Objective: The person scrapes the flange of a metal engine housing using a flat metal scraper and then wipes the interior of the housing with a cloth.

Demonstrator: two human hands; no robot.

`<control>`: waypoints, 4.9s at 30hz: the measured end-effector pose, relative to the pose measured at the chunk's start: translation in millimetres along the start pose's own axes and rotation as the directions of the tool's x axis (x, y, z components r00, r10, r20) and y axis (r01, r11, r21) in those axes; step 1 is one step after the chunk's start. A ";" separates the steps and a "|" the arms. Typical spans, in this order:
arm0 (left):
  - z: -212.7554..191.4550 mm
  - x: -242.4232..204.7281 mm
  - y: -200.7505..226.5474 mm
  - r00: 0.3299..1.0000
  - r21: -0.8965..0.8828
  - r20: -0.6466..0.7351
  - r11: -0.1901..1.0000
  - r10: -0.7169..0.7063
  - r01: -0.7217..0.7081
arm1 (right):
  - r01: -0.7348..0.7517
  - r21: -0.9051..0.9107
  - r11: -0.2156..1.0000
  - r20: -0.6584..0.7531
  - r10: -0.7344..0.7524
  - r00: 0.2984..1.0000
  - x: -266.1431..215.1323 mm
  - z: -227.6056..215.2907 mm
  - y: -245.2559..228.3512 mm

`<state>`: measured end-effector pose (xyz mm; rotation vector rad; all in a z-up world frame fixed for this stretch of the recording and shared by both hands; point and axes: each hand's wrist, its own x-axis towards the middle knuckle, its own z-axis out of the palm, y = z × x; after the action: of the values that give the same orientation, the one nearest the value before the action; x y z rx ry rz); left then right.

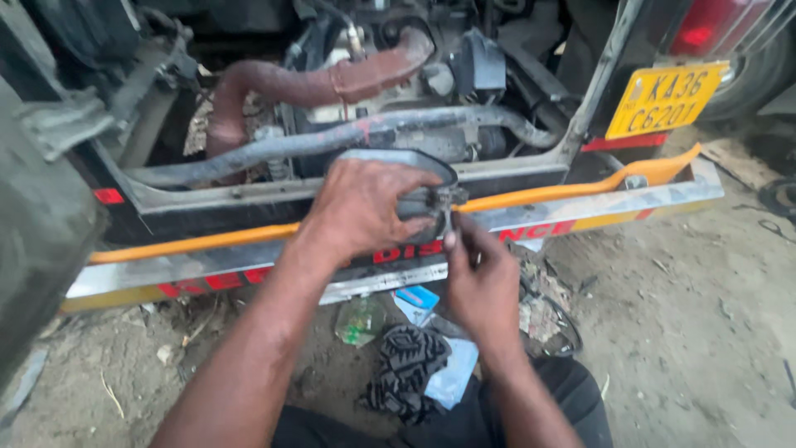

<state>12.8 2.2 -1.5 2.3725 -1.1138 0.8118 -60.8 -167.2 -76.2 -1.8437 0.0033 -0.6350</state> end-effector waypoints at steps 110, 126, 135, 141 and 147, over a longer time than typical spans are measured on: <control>-22.2 -90.5 -36.0 0.906 -0.567 -0.087 0.768 -0.414 0.296 | 0.595 -0.698 0.398 0.663 0.675 0.325 -124.0 105.3 328.8; 17.5 -91.8 -41.0 0.903 -0.542 -0.282 0.831 -0.324 0.129 | 0.276 -0.278 0.920 0.898 0.147 0.414 -10.9 -33.7 101.2; 13.2 -90.7 -36.3 0.908 -0.462 -0.289 0.875 -0.305 0.147 | 0.112 0.119 0.987 0.220 -0.136 0.966 45.6 -20.5 -52.2; 11.5 -92.8 -37.6 0.900 -0.494 -0.267 0.851 -0.345 0.180 | 0.137 0.101 0.985 0.217 -0.156 0.964 40.3 6.0 -80.7; 12.8 -92.0 -38.8 0.906 -0.458 -0.283 0.874 -0.315 0.161 | -0.274 0.886 0.373 0.359 -0.181 0.916 69.5 -19.7 -81.8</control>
<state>0.2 70.0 -74.9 1.8604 -0.7340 0.7694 -34.3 -175.4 29.4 -0.7662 -0.4995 -0.0868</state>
